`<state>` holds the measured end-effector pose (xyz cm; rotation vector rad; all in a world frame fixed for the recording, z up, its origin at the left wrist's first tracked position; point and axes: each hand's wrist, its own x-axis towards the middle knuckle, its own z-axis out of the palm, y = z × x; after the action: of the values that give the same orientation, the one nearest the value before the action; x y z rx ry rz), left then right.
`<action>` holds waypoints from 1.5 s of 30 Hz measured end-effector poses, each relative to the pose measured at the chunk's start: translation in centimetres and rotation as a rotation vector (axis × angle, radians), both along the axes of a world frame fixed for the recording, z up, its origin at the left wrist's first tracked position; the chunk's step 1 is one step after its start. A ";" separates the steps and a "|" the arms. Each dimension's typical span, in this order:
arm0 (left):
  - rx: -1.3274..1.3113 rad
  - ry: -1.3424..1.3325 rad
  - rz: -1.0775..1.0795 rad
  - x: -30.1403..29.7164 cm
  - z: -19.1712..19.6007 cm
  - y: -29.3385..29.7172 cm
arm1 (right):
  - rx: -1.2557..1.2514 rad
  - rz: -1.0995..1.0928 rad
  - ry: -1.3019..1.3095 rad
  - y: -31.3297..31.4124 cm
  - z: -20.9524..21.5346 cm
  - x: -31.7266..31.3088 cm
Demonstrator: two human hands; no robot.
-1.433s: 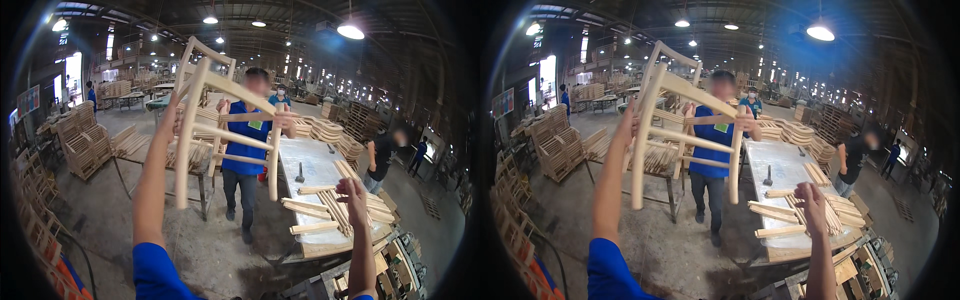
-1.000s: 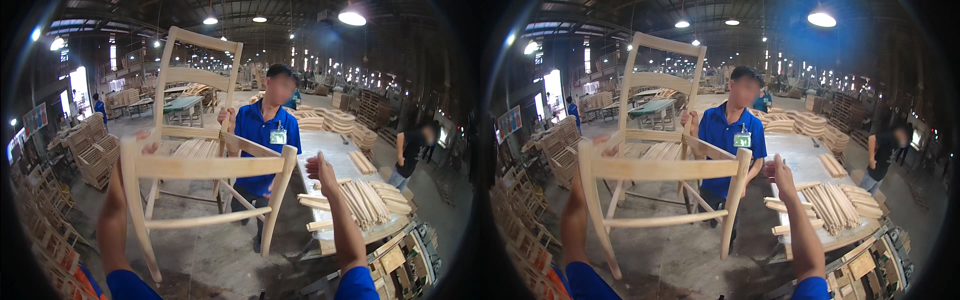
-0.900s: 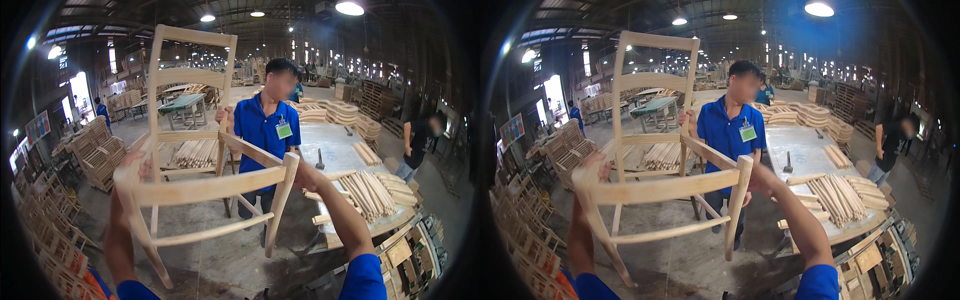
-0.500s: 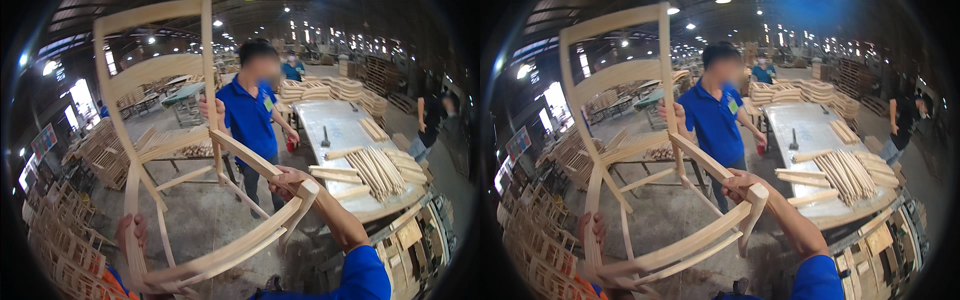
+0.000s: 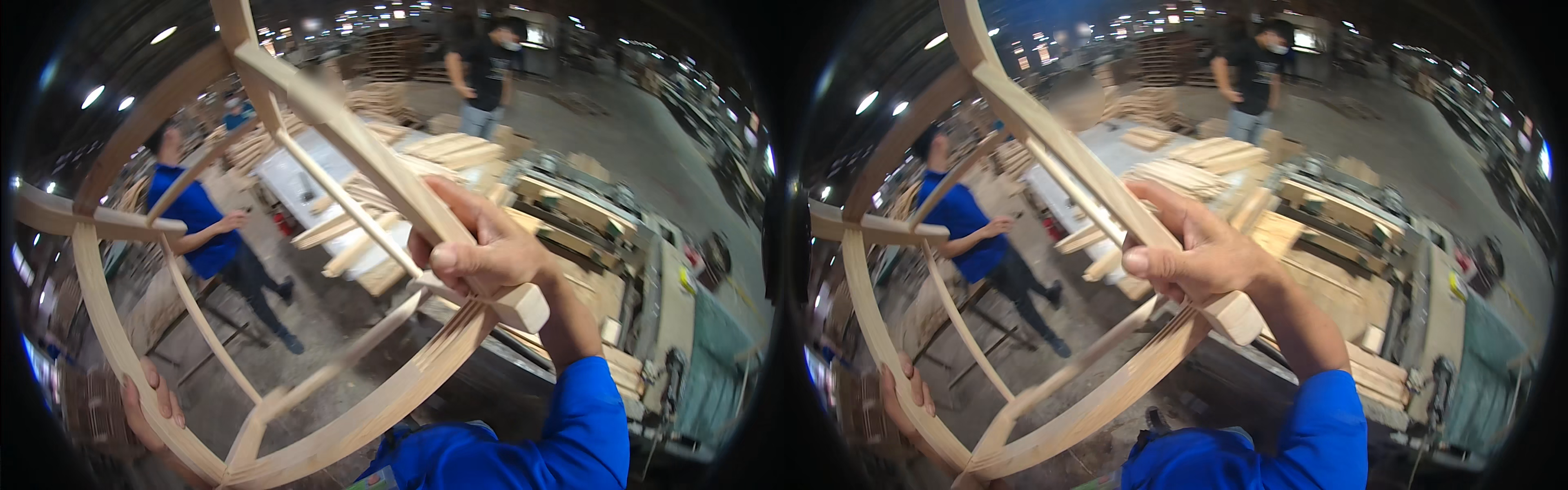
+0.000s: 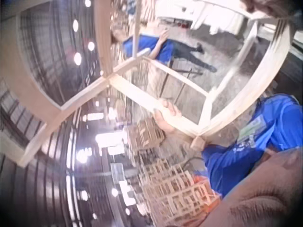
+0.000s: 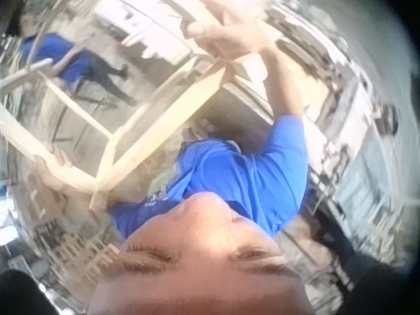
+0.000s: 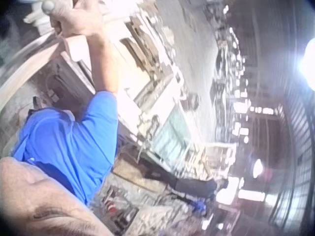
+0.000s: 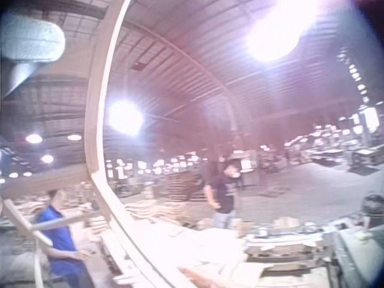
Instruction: The person assembles wooden chair frames on a workbench in a factory. They position the frame, use a hammer to align joints, and then use a pneumatic nail gun to fasten the components together. The process is repeated for multiple chairs.
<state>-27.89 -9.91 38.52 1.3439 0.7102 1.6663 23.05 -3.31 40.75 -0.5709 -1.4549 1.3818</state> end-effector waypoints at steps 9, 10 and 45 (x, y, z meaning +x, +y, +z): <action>-0.116 0.021 -0.629 30.7 1.7 10.8 | 0.022 -1.050 -0.343 -21.5 1.4 19.1; -0.052 0.025 -0.833 32.5 1.3 12.7 | 0.022 -1.129 -0.340 -23.4 1.4 20.2; -0.472 0.551 -1.025 82.2 -20.1 28.4 | -0.542 -1.688 -0.392 -18.5 -20.6 48.7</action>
<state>54.30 18.44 18.38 1.4401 0.5100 0.2950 71.71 -21.77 20.12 -1.8834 -0.3486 0.1995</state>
